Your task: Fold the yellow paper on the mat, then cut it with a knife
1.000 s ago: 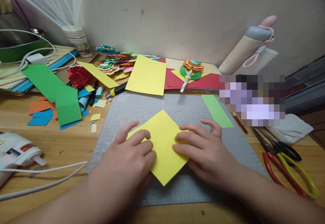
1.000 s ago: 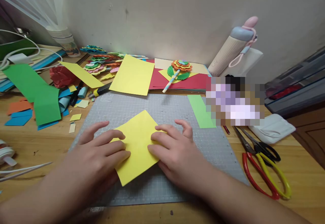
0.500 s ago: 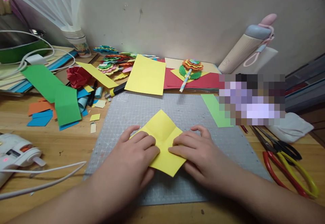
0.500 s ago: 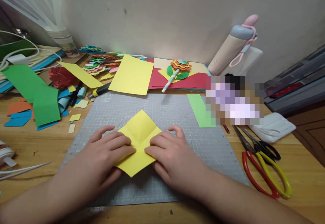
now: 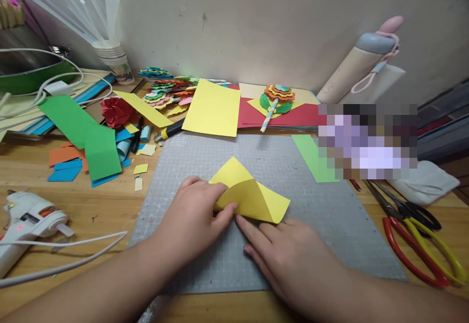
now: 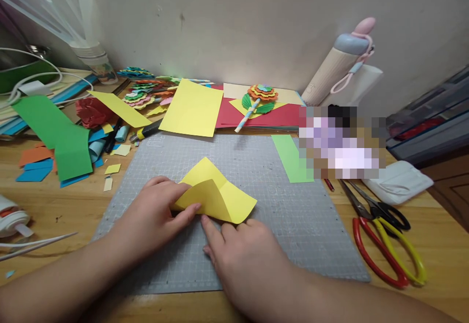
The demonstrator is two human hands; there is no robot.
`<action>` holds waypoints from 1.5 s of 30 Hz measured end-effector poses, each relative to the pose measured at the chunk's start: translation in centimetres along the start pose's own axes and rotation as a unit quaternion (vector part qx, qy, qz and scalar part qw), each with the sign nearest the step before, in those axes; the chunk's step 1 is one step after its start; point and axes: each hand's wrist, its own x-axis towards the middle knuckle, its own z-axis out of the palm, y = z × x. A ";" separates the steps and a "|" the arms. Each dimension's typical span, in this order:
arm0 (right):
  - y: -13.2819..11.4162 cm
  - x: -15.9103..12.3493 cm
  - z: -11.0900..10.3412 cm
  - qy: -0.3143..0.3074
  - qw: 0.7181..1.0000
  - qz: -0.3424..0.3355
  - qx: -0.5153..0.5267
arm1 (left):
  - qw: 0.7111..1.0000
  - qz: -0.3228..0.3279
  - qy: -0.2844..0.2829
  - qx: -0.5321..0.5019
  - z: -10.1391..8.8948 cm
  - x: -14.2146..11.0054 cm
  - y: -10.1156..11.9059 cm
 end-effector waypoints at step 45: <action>2.1 0.9 -0.9 -0.124 0.985 0.085 0.090 | 1.000 0.000 -0.002 -0.001 -1.4 -0.2 -1.2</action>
